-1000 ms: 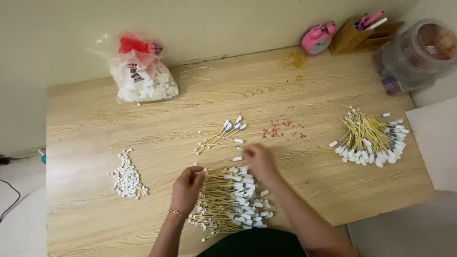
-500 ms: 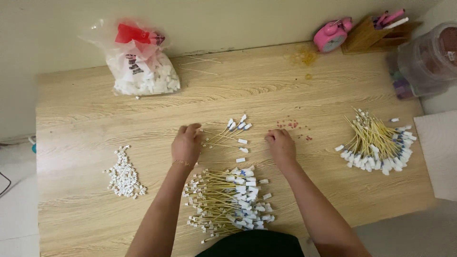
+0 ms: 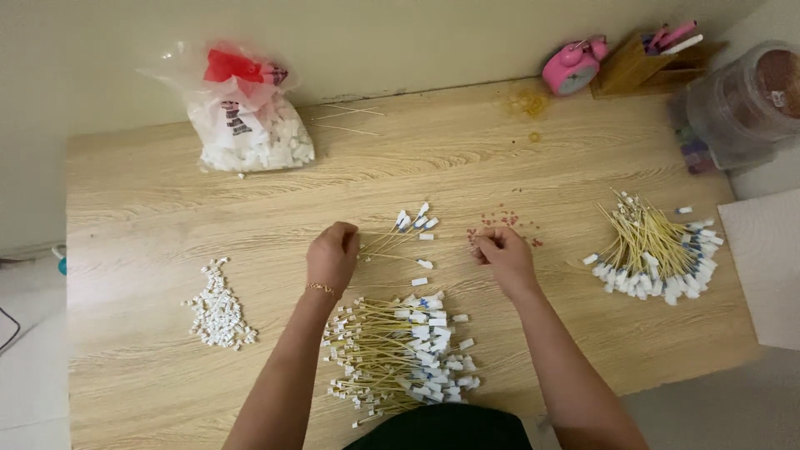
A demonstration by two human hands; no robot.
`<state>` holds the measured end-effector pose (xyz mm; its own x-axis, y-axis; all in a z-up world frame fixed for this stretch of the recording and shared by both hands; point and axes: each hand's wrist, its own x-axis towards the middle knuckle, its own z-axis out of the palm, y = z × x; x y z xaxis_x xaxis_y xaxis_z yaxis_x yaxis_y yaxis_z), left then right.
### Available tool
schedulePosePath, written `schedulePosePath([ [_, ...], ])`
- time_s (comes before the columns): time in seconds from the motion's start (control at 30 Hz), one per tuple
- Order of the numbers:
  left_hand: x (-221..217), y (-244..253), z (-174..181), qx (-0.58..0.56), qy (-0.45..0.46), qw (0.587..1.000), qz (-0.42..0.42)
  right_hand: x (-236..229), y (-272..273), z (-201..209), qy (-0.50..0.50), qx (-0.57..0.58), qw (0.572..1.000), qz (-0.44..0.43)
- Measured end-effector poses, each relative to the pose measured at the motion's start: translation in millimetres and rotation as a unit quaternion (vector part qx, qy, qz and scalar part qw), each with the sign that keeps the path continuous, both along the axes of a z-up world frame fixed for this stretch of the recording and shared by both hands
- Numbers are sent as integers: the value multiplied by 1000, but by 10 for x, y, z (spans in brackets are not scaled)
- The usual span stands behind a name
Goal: Manually attach small white connectors and red caps to thin wires at a workbench.
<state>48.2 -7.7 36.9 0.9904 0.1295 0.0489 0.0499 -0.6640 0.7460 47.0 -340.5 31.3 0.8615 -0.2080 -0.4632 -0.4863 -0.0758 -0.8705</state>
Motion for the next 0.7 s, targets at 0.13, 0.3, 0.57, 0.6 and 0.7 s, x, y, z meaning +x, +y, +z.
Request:
schedulePosePath([
  [0.13, -194, -41, 139, -157, 34, 985, 56, -97, 51, 96, -5, 102, 995, -15],
  [0.3, -447, -92, 334, -395, 66, 911, 102, -306, 348, 518, -57, 187, 979, 64],
  [0.57, -734, -383, 748, -509, 56, 854, 89, -505, 975, 1230, -91, 187, 966, 152],
  [0.6, -765, -409, 787, -524, 57, 846, 75, -529, 1008, 1314, -103, 200, 960, 170],
  [0.7, -830, -440, 919, -541, 38, 839, 49, -563, 1042, 1419, -108, 189, 958, 188],
])
